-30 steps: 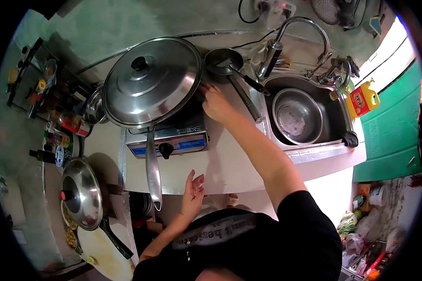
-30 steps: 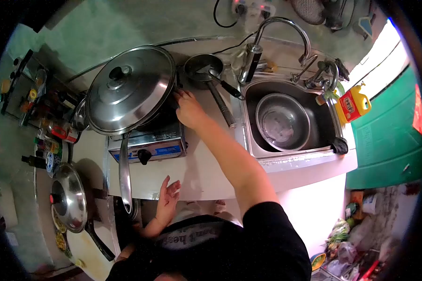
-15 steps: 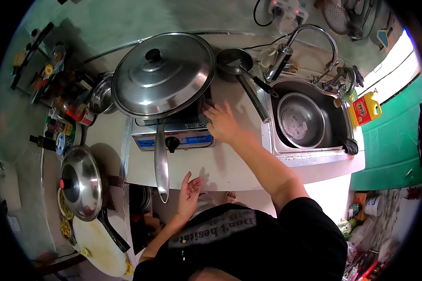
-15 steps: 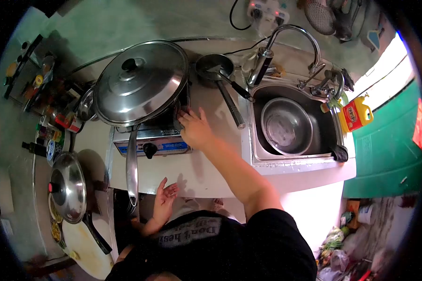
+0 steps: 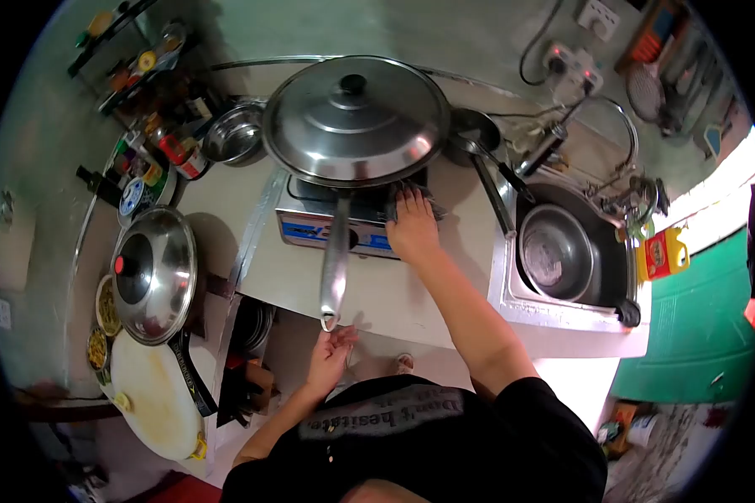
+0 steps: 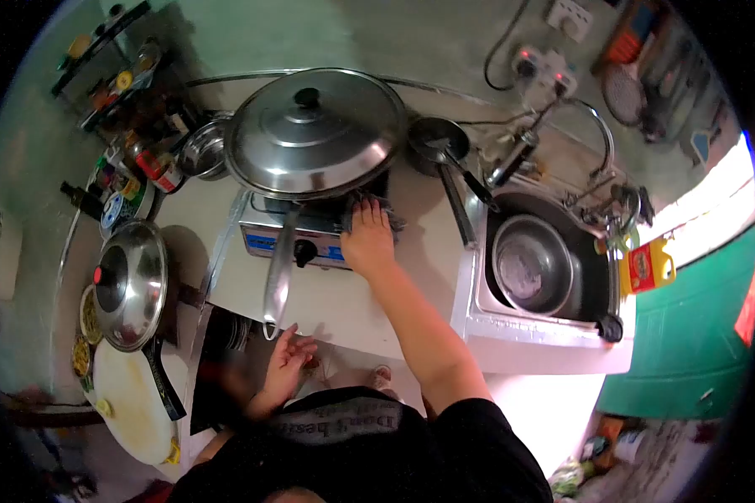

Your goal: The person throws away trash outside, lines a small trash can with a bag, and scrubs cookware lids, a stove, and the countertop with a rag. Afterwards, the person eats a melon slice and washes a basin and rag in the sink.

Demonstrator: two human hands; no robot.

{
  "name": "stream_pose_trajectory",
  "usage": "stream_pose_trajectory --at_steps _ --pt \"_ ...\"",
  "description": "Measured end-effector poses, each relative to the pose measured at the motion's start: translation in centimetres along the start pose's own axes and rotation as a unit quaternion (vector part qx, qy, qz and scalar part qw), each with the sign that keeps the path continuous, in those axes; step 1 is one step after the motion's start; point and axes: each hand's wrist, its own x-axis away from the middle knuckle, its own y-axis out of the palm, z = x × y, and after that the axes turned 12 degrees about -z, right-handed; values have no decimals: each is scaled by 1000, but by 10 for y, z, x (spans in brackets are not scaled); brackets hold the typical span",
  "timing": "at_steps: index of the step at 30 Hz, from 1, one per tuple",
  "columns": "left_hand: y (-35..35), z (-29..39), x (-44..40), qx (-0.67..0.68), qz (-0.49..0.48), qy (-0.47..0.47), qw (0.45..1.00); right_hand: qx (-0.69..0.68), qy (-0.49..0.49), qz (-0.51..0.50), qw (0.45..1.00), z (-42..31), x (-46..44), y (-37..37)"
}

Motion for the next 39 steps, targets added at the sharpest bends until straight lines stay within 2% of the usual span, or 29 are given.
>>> stream_pose_trajectory --at_steps 5,8,15,21,23,24,25,26,28,29,30,31,32,34,35,36,37,38,39 --pt "-27 3 -5 13 -49 13 999 -17 -74 -2 997 -29 -6 11" --pt "-46 8 -6 46 -34 20 998 63 -115 11 991 -42 -9 22" --pt "-75 16 -14 58 -42 9 997 -28 -88 -22 995 -109 -24 28" --pt "-88 25 -28 92 -70 22 993 -49 -95 -10 994 -131 -34 44" --pt "-87 44 -36 155 3 -28 988 -66 -110 -13 992 -138 -30 43" --pt "-87 51 -43 158 0 -27 987 -146 -140 -72 977 -149 -21 44" --pt "-88 58 -50 252 40 -6 967 -226 -167 -131 951 -159 -10 44" --pt "-89 64 -58 344 79 17 936 -222 -167 -131 952 -165 0 44" --pt "-96 68 -70 375 68 54 923 -264 -205 -178 925 -176 19 42" --pt "-97 74 -75 403 57 90 909 -261 -205 -181 926 -178 26 33" --pt "-98 80 -76 395 114 44 911 -219 -211 -155 940 -175 34 21" --pt "-100 85 -80 400 114 44 908 -176 -217 -130 951 -167 41 11" --pt "-104 90 -84 368 109 73 921 -146 -198 -131 960 -152 49 9" --pt "-114 93 -96 288 132 128 940 -161 -93 -103 977 -115 67 12" --pt "-120 92 -105 295 134 129 937 -437 -15 -71 896 -89 79 28" --pt "-125 91 -114 -8 173 201 964 -559 25 -63 827 -62 88 37" --pt "-128 92 -122 -311 196 249 896 -669 66 -38 740 -36 97 46" --pt "-121 111 -121 -409 162 223 870 -299 75 -66 949 -13 103 46" --pt "-117 111 -128 -406 164 222 871 124 69 -80 987 1 108 48"
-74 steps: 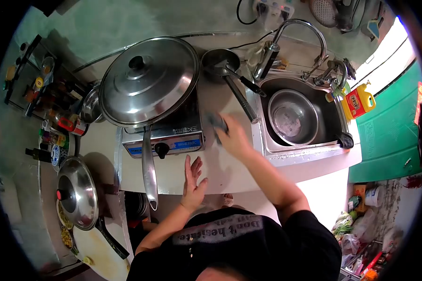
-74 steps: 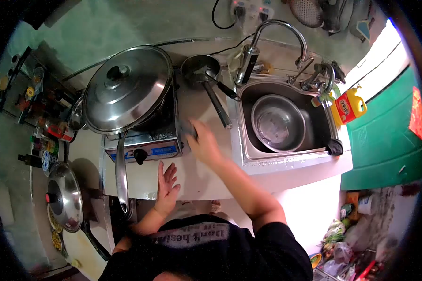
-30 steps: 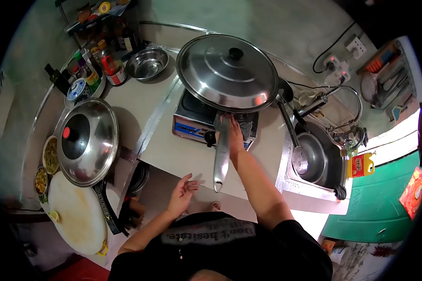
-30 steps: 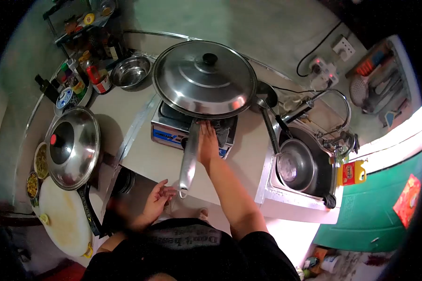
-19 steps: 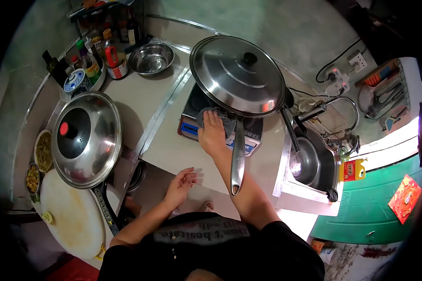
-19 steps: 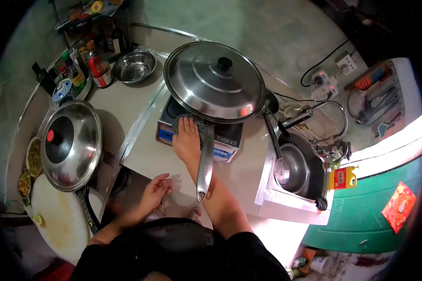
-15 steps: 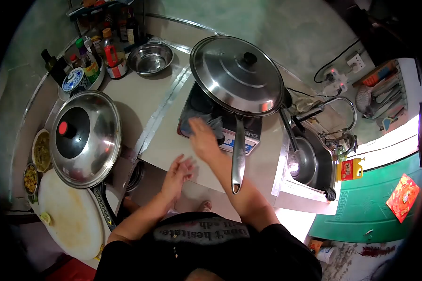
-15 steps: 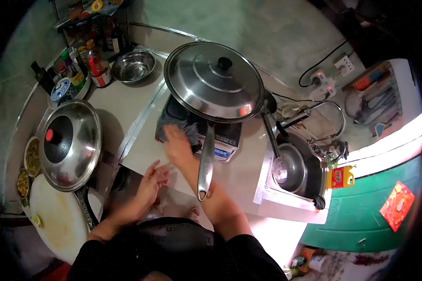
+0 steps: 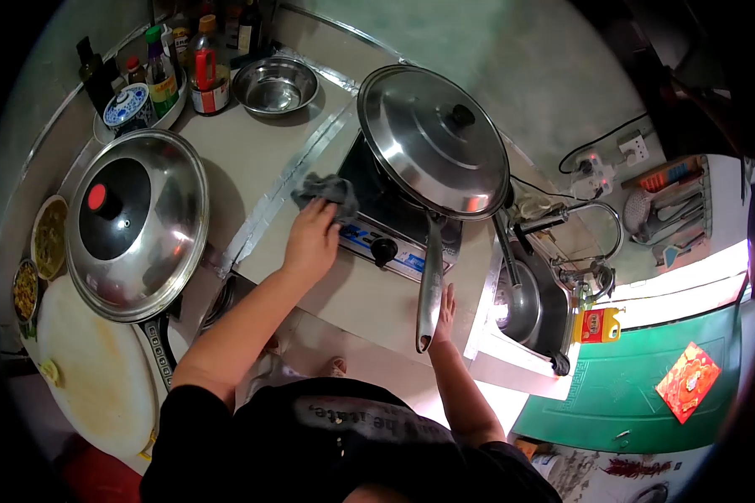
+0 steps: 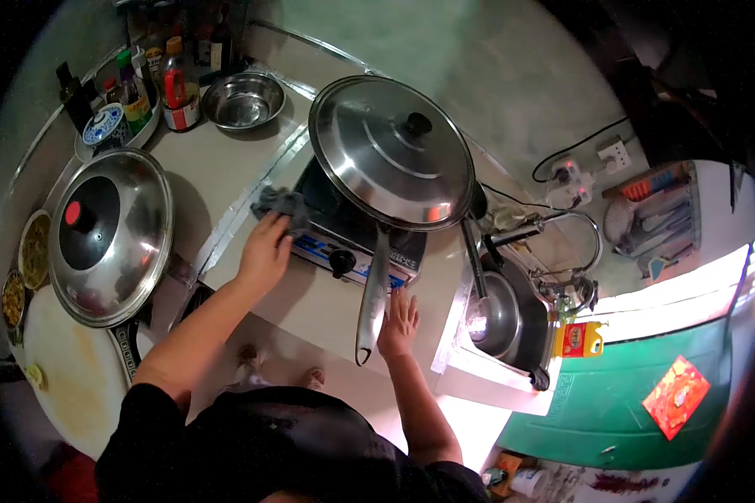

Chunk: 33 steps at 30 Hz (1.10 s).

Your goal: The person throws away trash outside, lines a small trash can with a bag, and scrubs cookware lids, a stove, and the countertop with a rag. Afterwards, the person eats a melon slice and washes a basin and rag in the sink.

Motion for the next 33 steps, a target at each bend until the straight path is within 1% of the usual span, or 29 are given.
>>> stream_pose_trajectory --at_steps 1,2,3,4,5,6,8,10,11,12,13,14,15,17,18,19,20,21,22,24,25,26,27,28,30,31,33 --pt "7 0 -5 -133 -41 31 990 3 -2 -2 1000 2 2 7" --pt "14 -2 -10 -264 -82 60 959 21 19 -17 999 3 2 16" --pt "21 -4 -14 -271 -90 60 956 39 39 -33 998 4 1 25" --pt "25 -7 -19 -273 -90 55 956 39 34 -36 998 10 0 49" --pt "28 -9 -25 -276 -83 61 955 -64 50 -24 996 22 -1 85" --pt "31 -12 -32 -280 -77 68 955 -166 66 -10 984 27 -2 105" --pt "33 -18 -53 -284 -88 56 953 -150 72 -31 986 16 4 83" --pt "32 -25 -74 -288 -102 43 951 -185 83 -40 978 10 7 71" --pt "29 -27 -86 -252 -127 -3 959 -141 50 -18 989 9 6 67" --pt "28 -29 -98 -216 -152 -49 963 -139 50 -22 989 7 6 62" --pt "26 -30 -108 -212 -154 -52 964 -131 28 -15 991 0 5 51" --pt "26 -32 -116 -157 -168 -65 971 -121 8 -8 993 -6 5 39" --pt "28 -36 -124 -101 -181 -78 975 -116 10 -14 993 -15 6 28" --pt "39 -55 -150 -69 -183 -68 978 -150 97 -56 982 -31 5 13" --pt "46 -64 -159 -43 -182 -54 981 -148 101 -59 982 -29 5 17" --pt "45 -63 -162 -40 -185 -55 980 -167 81 -39 982 -27 4 20" --pt "42 -61 -165 -22 -210 -81 974 -187 61 -19 980 -26 4 22" --pt "39 -60 -166 -5 -234 -108 966 -188 63 -19 980 -25 4 23" --pt "41 -63 -161 -7 -235 -108 966 -187 59 -11 980 -28 3 18" --pt "41 -71 -142 -10 -172 -44 984 -191 53 -1 980 -25 2 20" --pt "39 -71 -131 -14 -174 -43 984 -148 30 -4 988 -13 3 31" --pt "37 -71 -117 -2 -151 -42 988 -105 6 -7 994 -6 2 38" --pt "35 -69 -104 11 -129 -41 991 -108 7 -7 994 0 2 47" --pt "32 -64 -91 9 -131 -40 991 -114 4 -6 993 2 2 52" --pt "25 -51 -66 47 -89 -54 993 -121 2 -3 993 -2 2 48" --pt "25 -48 -55 46 -87 -53 994 -121 13 -13 992 -8 3 38" --pt "26 -45 -35 95 -38 -15 995 -122 22 -20 992 -11 3 34"
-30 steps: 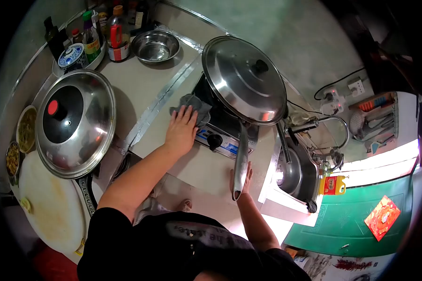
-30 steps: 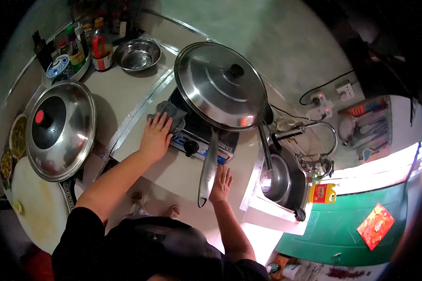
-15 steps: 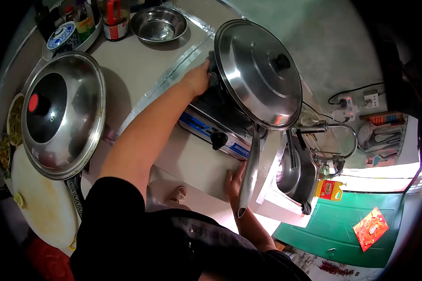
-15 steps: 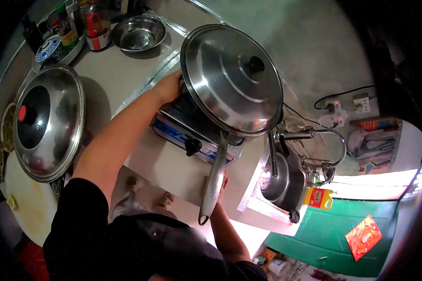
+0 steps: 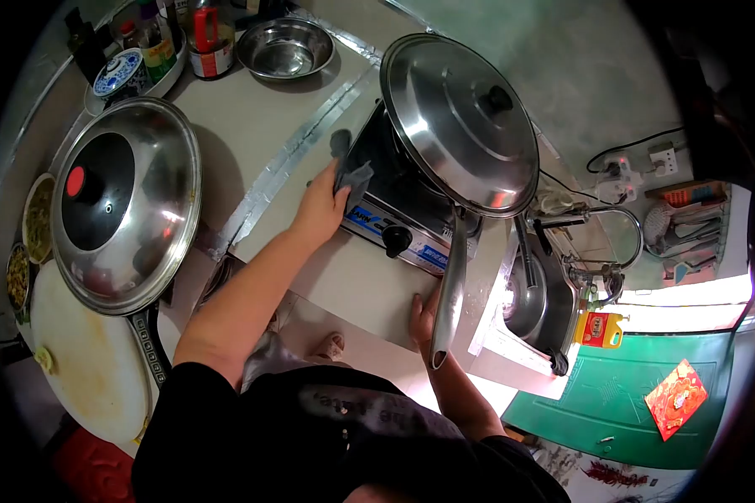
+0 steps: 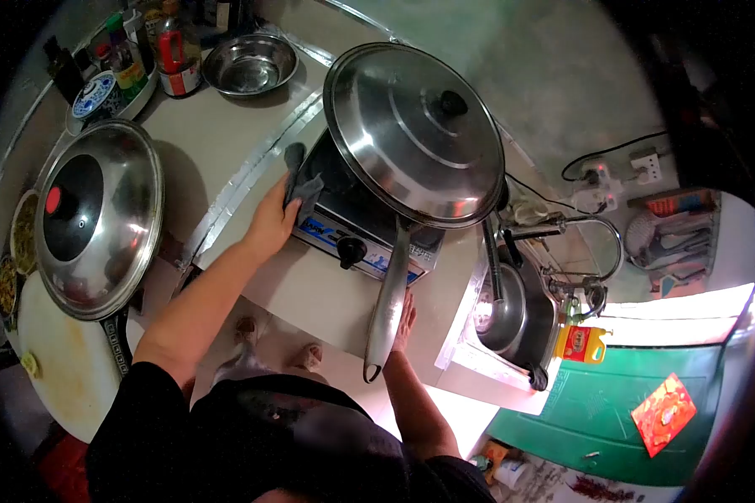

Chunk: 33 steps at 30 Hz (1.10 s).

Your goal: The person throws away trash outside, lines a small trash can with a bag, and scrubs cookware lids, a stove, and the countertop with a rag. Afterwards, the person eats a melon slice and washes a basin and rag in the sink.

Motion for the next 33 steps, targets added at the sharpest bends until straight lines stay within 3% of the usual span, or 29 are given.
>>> stream_pose_trajectory --at_steps 1,3,7,9,10,12,15,16,18,19,20,22,27,29,30,31,32,33 --pt "4 -5 13 0 1 2 1000 14 -3 3 1000 5 -1 4" --pt "12 -20 36 -39 -12 -113 993 27 -6 6 1000 6 -1 5" --pt "10 -15 49 -58 -30 -134 989 18 26 -2 1000 10 -3 14" --pt "13 -1 42 -72 97 27 992 13 32 11 999 20 -4 22" --pt "15 4 39 -72 91 29 993 -17 49 -15 999 17 -5 19" --pt "22 12 34 -280 -17 87 956 -61 83 -38 994 36 -5 42" --pt "37 -10 40 -370 -107 127 914 -83 58 -20 995 51 -8 58" --pt "38 -12 46 -371 -112 130 913 -74 78 -35 994 13 -1 15" --pt "39 -13 61 -380 -229 140 885 -82 93 -44 991 4 -1 5" --pt "39 -13 68 -383 -233 144 882 -87 104 -53 989 4 0 4" --pt "38 -12 75 -382 -261 127 877 -5 52 -23 998 13 -2 9" --pt "38 -12 88 -392 -291 108 866 2 55 -12 998 16 -2 10" --pt "56 5 111 -270 -249 59 928 -66 56 11 996 4 -2 4" --pt "68 26 124 9 -202 -43 978 -54 44 27 997 1 3 -4" --pt "77 26 131 8 -218 -30 976 -109 8 55 993 1 5 -9" --pt "89 22 137 166 -232 -154 946 -160 -23 87 983 5 11 -12" --pt "99 28 137 312 -240 -279 876 -196 -37 123 972 -3 17 -17" --pt "108 36 140 309 -263 -275 872 -283 -21 97 954 -11 27 -22"
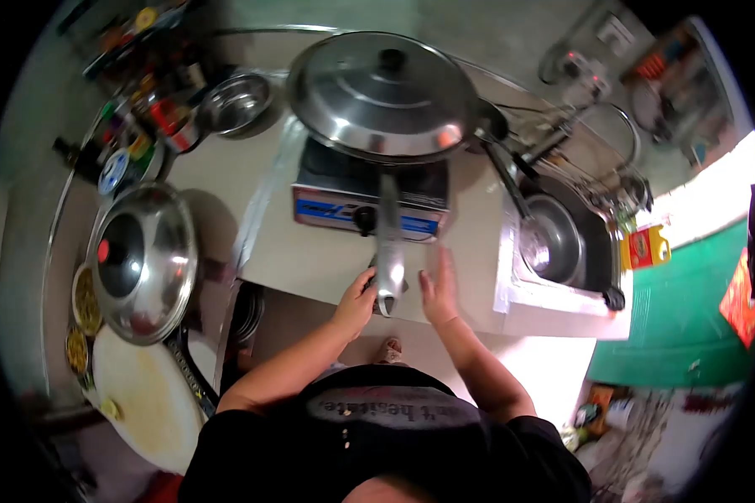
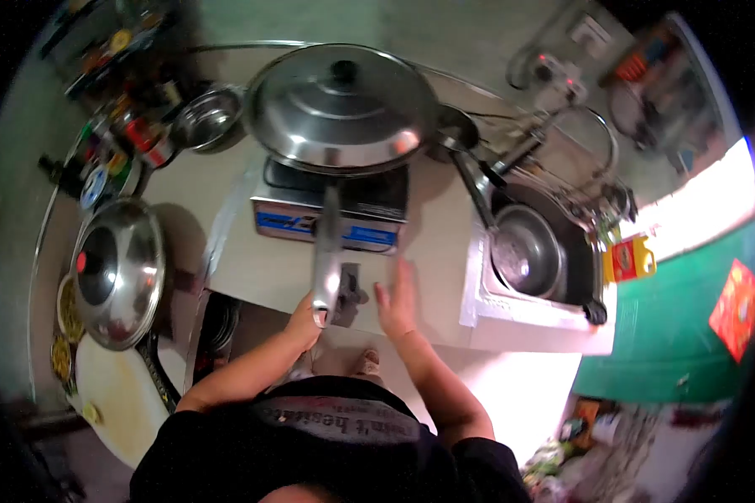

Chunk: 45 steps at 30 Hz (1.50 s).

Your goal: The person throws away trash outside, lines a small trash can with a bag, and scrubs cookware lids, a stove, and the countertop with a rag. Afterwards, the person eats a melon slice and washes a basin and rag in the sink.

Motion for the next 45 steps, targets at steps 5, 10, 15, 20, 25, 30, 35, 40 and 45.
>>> stream_pose_trajectory --at_steps 5,10,15,20,25,30,35,40,45 --pt "42 30 1 232 -150 90 957 -290 8 -97 952 -31 8 3" --pt "27 47 21 5 -30 123 992 -189 -8 31 981 -50 -50 -54" --pt "26 35 46 -5 86 -5 996 243 -184 12 952 -38 -111 -40" --pt "6 6 43 -32 73 9 997 353 -282 -39 891 -4 -84 -1" --pt "-7 8 50 -82 134 -16 987 275 -287 -210 893 37 -53 16" --pt "-20 -8 58 -31 152 4 988 22 -269 -167 948 -6 -24 47" --pt "-10 -1 62 -18 132 -16 991 205 -214 -200 934 -2 10 29" --pt "-11 -9 61 -21 125 -19 992 321 -50 -117 939 63 29 -46" --pt "-6 -17 69 -13 129 -33 991 198 167 8 966 162 -12 -147"
